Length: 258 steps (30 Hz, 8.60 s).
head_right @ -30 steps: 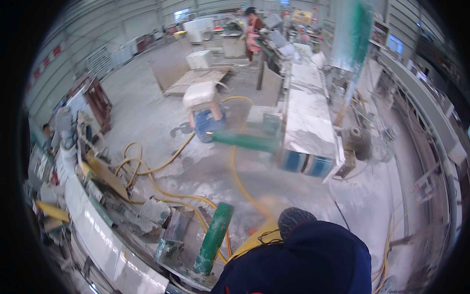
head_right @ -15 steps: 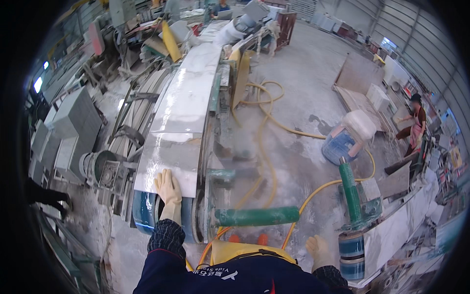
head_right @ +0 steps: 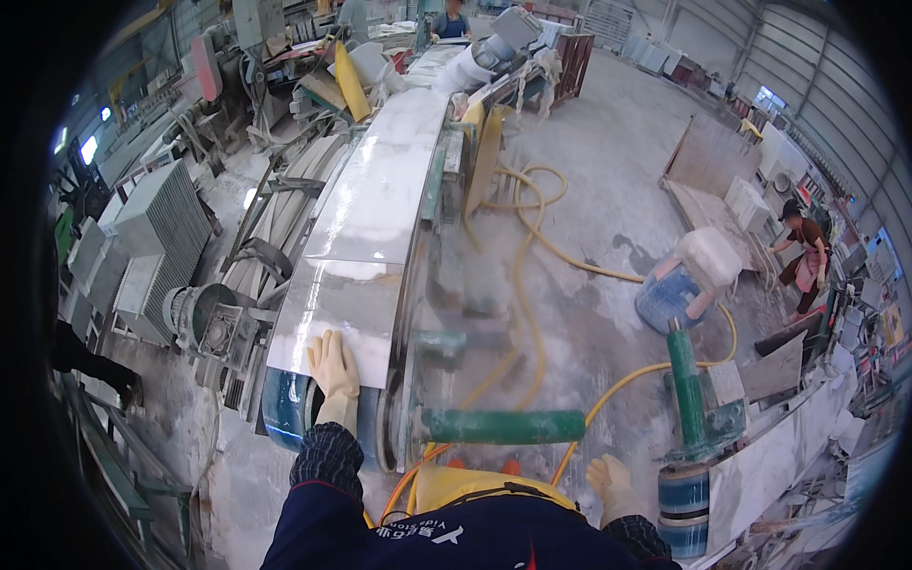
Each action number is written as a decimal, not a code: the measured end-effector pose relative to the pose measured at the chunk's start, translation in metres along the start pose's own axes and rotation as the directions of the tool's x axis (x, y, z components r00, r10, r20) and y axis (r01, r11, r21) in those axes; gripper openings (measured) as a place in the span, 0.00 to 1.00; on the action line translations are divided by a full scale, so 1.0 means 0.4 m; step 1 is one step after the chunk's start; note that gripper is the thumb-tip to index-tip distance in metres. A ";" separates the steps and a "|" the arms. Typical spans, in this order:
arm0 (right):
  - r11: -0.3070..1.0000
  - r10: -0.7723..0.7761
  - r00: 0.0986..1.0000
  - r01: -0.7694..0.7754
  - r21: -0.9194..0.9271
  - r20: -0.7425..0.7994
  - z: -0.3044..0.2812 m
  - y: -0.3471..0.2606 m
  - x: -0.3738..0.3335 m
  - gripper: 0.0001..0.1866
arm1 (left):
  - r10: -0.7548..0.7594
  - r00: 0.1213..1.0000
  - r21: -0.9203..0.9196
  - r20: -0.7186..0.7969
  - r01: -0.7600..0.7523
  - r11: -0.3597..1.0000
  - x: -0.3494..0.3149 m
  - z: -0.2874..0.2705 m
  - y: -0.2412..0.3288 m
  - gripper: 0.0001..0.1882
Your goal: The person repeatedly wipes the surface of a large white stone slab on a conveyor using a handheld tool, moving back and forth along the slab as it advances. Other workers are visible in the background handling similar slabs.
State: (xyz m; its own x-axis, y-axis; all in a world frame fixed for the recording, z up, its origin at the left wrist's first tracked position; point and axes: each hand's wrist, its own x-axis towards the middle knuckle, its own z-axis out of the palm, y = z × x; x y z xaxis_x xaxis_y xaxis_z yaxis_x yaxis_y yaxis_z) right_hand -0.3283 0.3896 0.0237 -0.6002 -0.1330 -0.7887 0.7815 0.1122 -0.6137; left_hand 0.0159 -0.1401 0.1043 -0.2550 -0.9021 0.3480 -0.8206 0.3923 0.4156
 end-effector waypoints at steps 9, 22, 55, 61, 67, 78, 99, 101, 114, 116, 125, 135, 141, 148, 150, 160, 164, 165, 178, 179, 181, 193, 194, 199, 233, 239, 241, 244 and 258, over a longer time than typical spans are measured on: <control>1.000 0.008 1.000 -0.008 -0.014 -0.012 0.023 0.001 -0.011 0.23 | 0.028 0.999 0.015 -0.016 -0.028 0.999 -0.013 -0.016 0.003 0.23; 0.999 0.025 1.000 -0.024 -0.044 0.012 0.041 0.028 0.008 0.21 | 0.025 1.000 0.039 0.004 -0.025 0.999 -0.028 -0.025 0.000 0.23; 0.995 0.069 0.996 -0.066 -0.072 0.052 0.078 0.034 0.015 0.20 | -0.001 1.000 0.045 0.000 0.001 0.999 -0.076 -0.060 0.005 0.22; 0.994 0.058 0.996 -0.052 -0.093 0.068 0.091 0.032 0.024 0.20 | 0.007 1.000 0.043 -0.021 -0.006 0.999 -0.084 -0.055 -0.004 0.22; 0.994 0.053 0.996 -0.046 -0.096 0.074 0.108 0.023 0.014 0.20 | 0.012 0.999 0.024 -0.051 -0.011 1.000 -0.094 -0.051 -0.014 0.21; 0.992 0.051 0.991 -0.036 -0.118 0.124 0.137 0.003 -0.006 0.18 | 0.018 0.998 0.025 -0.061 -0.017 1.000 -0.112 -0.060 -0.018 0.21; 0.983 0.093 0.986 -0.069 -0.172 0.136 0.164 -0.001 -0.035 0.21 | 0.039 0.991 -0.004 -0.130 -0.040 0.999 -0.140 -0.065 -0.026 0.19; 0.988 0.110 0.970 -0.083 -0.126 0.219 0.159 -0.001 -0.031 0.21 | 0.041 0.991 -0.006 -0.127 -0.042 0.999 -0.141 -0.068 -0.026 0.19; 0.989 0.122 0.969 -0.100 -0.111 0.214 0.148 0.004 -0.006 0.18 | 0.056 0.980 -0.028 -0.189 -0.062 0.998 -0.164 -0.064 -0.042 0.17; 0.986 0.074 0.990 -0.055 -0.158 0.122 0.163 0.006 -0.011 0.15 | 0.058 0.978 -0.028 -0.200 -0.065 0.998 -0.167 -0.065 -0.042 0.17; 0.984 0.094 0.988 -0.073 -0.160 0.126 0.180 -0.009 -0.012 0.13 | 0.066 0.972 -0.016 -0.224 -0.072 0.997 -0.178 -0.067 -0.044 0.16; 0.987 0.133 0.945 -0.101 -0.123 0.298 0.169 0.001 0.032 0.13 | 0.065 0.970 -0.016 -0.234 -0.070 0.997 -0.189 -0.078 -0.044 0.16; 0.978 0.110 0.975 -0.071 -0.199 0.194 0.190 -0.011 0.012 0.12 | 0.046 0.979 -0.040 -0.199 -0.055 0.998 -0.196 -0.096 -0.037 0.15; 0.971 0.106 0.975 -0.060 -0.230 0.195 0.201 -0.021 -0.002 0.11 | 0.047 0.974 -0.007 -0.223 -0.050 0.999 -0.203 -0.104 -0.029 0.15; 0.959 0.110 0.970 -0.047 -0.279 0.215 0.193 -0.020 0.004 0.14 | 0.039 0.975 -0.015 -0.217 -0.043 0.999 -0.205 -0.107 -0.029 0.15; 0.959 0.140 0.943 -0.054 -0.279 0.301 0.190 -0.017 -0.003 0.10 | 0.059 0.975 -0.012 -0.213 -0.063 0.998 -0.219 -0.118 -0.030 0.16; 0.970 0.165 0.920 -0.085 -0.230 0.356 0.193 -0.016 -0.014 0.12 | 0.052 0.980 -0.002 -0.190 -0.054 0.999 -0.227 -0.117 -0.036 0.17; 0.972 0.167 0.918 -0.093 -0.215 0.361 0.189 -0.012 -0.012 0.11 | 0.050 0.981 -0.001 -0.186 -0.051 0.999 -0.229 -0.116 -0.038 0.17; 0.966 0.148 0.943 -0.073 -0.248 0.297 0.165 0.005 0.024 0.08 | 0.053 0.984 0.029 -0.168 -0.049 0.998 -0.248 -0.116 -0.052 0.17; 0.969 0.135 0.946 -0.065 -0.237 0.294 0.174 0.004 0.009 0.11 | 0.050 0.984 0.024 -0.169 -0.047 0.999 -0.249 -0.117 -0.052 0.17; 0.971 0.143 0.940 -0.073 -0.228 0.311 0.192 -0.005 -0.015 0.11 | 0.050 0.984 0.017 -0.171 -0.048 0.999 -0.251 -0.119 -0.053 0.17; 0.930 0.159 0.913 -0.012 -0.367 0.375 0.122 0.047 0.106 0.16 | 0.023 0.986 0.031 -0.167 -0.018 0.999 -0.272 -0.139 -0.053 0.19; 0.944 0.221 0.905 -0.105 -0.314 0.363 0.114 0.050 0.128 0.15 | -0.063 0.968 0.005 -0.241 0.066 0.998 -0.289 -0.142 -0.048 0.21; 0.978 0.184 0.833 -0.101 -0.184 0.522 0.142 0.073 0.115 0.07 | -0.805 0.581 -0.819 -0.120 0.400 0.411 -0.406 -0.136 -0.041 0.34; 0.961 -0.253 0.848 0.276 0.020 0.466 0.200 0.095 -0.193 0.16 | -0.174 0.888 -0.905 0.425 0.421 -0.062 -0.269 -0.489 0.004 0.37; 0.976 -0.151 0.415 0.207 0.068 0.897 0.445 0.016 -0.378 0.27 | 0.169 0.824 -0.826 0.541 0.559 -0.080 -0.286 -0.443 0.204 0.39; 0.962 -0.258 0.069 -0.080 0.263 0.964 0.503 -0.017 -0.416 0.27 | 0.275 0.765 -0.777 0.582 0.623 -0.092 -0.277 -0.428 0.264 0.39; 0.834 -0.400 -0.073 0.385 0.396 0.914 0.512 -0.085 -0.447 0.32 | 0.443 0.626 -0.670 0.642 0.738 -0.073 -0.269 -0.394 0.360 0.41; 0.742 -0.449 0.883 0.283 0.607 0.137 -0.133 0.010 -0.550 0.19 | 0.638 -0.255 -0.138 0.727 0.855 0.500 -0.545 -0.073 1.065 0.36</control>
State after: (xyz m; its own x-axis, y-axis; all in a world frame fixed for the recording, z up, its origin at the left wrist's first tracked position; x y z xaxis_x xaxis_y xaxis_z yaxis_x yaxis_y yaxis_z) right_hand -0.2023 0.4716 0.1930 -0.8574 -0.3027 -0.4163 0.5138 -0.5524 -0.6564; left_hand -0.2632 0.2291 0.2301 -0.8299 0.3497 -0.4347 -0.5575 -0.5508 0.6211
